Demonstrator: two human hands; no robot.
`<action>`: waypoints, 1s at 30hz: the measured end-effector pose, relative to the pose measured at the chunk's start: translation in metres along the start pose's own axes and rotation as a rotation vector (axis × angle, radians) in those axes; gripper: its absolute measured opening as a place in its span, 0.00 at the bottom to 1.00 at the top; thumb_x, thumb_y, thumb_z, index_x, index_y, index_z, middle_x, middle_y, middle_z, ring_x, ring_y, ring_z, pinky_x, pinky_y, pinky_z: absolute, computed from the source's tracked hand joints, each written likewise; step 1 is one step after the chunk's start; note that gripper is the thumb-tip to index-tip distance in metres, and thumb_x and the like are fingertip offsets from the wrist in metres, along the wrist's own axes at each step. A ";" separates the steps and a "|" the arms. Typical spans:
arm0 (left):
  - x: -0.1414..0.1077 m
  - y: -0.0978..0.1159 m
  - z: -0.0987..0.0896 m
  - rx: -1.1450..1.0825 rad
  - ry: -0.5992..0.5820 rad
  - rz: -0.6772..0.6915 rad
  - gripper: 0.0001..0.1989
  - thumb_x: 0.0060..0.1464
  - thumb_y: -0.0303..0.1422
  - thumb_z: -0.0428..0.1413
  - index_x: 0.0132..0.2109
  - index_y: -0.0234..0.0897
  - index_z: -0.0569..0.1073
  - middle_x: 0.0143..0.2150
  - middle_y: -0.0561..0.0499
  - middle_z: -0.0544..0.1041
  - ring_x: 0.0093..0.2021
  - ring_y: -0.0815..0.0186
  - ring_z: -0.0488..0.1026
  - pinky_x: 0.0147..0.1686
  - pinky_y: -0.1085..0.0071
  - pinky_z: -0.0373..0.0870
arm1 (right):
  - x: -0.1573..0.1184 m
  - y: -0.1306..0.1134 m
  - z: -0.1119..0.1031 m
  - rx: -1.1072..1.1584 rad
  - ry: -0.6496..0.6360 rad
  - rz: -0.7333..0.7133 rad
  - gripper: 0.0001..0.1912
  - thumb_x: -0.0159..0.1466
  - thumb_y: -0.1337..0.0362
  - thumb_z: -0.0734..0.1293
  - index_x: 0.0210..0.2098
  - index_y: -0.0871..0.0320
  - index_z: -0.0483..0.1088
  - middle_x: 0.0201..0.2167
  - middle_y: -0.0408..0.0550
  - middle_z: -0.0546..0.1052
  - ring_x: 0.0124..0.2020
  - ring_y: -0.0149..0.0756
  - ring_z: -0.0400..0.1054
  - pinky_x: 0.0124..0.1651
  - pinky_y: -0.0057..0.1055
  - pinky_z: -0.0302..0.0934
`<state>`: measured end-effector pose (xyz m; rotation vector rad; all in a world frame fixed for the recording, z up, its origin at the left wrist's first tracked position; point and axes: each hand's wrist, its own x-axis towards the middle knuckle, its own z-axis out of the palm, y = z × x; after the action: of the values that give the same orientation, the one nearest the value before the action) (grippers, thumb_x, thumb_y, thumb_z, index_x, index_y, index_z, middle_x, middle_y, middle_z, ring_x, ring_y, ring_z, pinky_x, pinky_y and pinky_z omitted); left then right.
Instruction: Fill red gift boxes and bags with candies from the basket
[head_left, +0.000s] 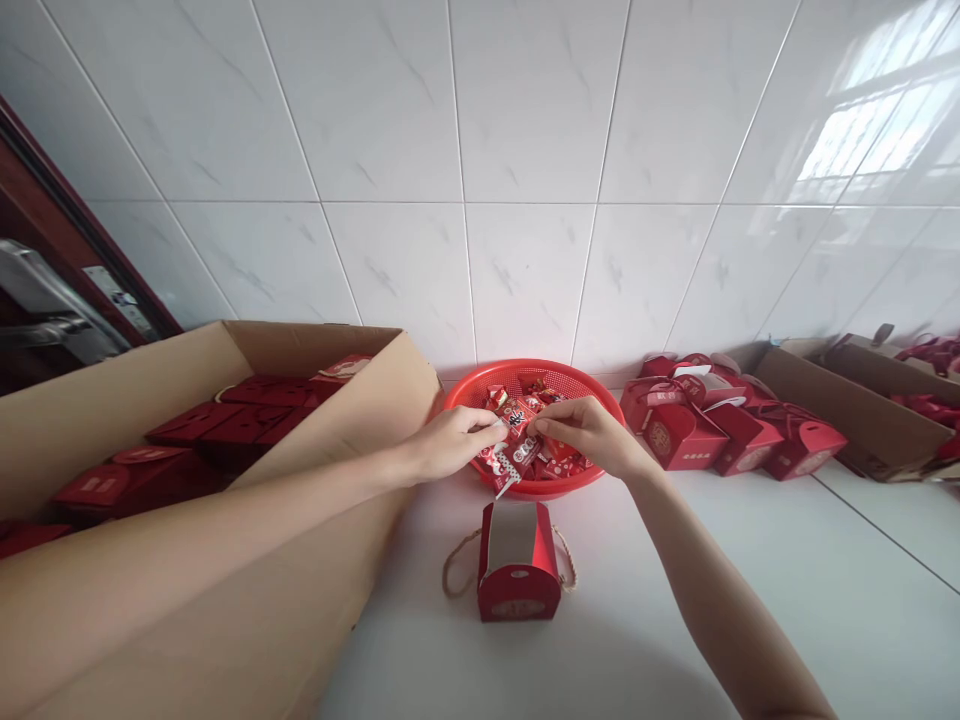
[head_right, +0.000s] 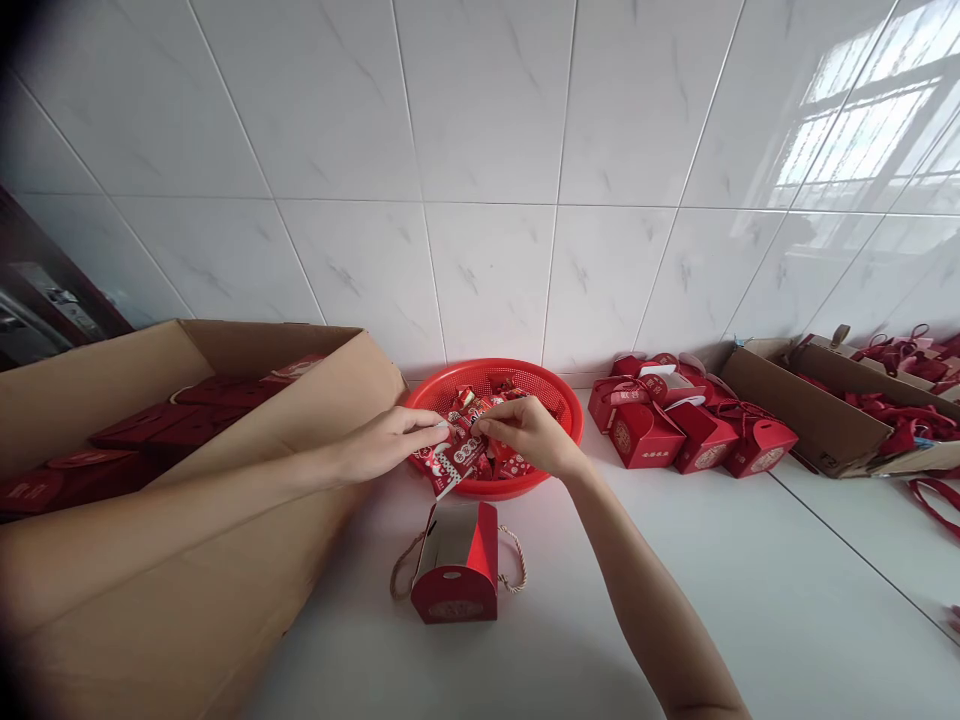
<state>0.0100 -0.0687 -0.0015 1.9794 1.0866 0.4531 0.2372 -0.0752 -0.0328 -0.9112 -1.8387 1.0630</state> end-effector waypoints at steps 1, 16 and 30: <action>0.000 0.000 0.000 -0.017 -0.017 -0.008 0.19 0.56 0.49 0.53 0.31 0.37 0.67 0.27 0.55 0.66 0.29 0.66 0.63 0.31 0.70 0.59 | 0.000 -0.001 0.002 -0.009 0.030 -0.006 0.16 0.63 0.54 0.68 0.32 0.61 0.78 0.26 0.47 0.78 0.29 0.35 0.71 0.35 0.31 0.64; 0.000 -0.001 -0.001 0.017 0.056 -0.003 0.15 0.48 0.43 0.60 0.36 0.37 0.72 0.31 0.54 0.73 0.33 0.62 0.70 0.34 0.68 0.65 | 0.004 0.014 0.010 0.544 0.302 0.095 0.18 0.51 0.52 0.78 0.28 0.60 0.76 0.27 0.48 0.79 0.29 0.34 0.73 0.35 0.31 0.68; -0.005 0.005 -0.003 0.078 0.037 0.003 0.14 0.50 0.44 0.58 0.34 0.37 0.69 0.29 0.56 0.69 0.31 0.65 0.65 0.31 0.70 0.60 | 0.000 0.047 -0.032 -0.474 0.032 0.222 0.06 0.53 0.66 0.70 0.31 0.58 0.76 0.26 0.42 0.75 0.27 0.32 0.65 0.31 0.28 0.59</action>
<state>0.0082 -0.0725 0.0045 2.0480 1.1400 0.4568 0.2745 -0.0474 -0.0648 -1.4266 -2.0367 0.7398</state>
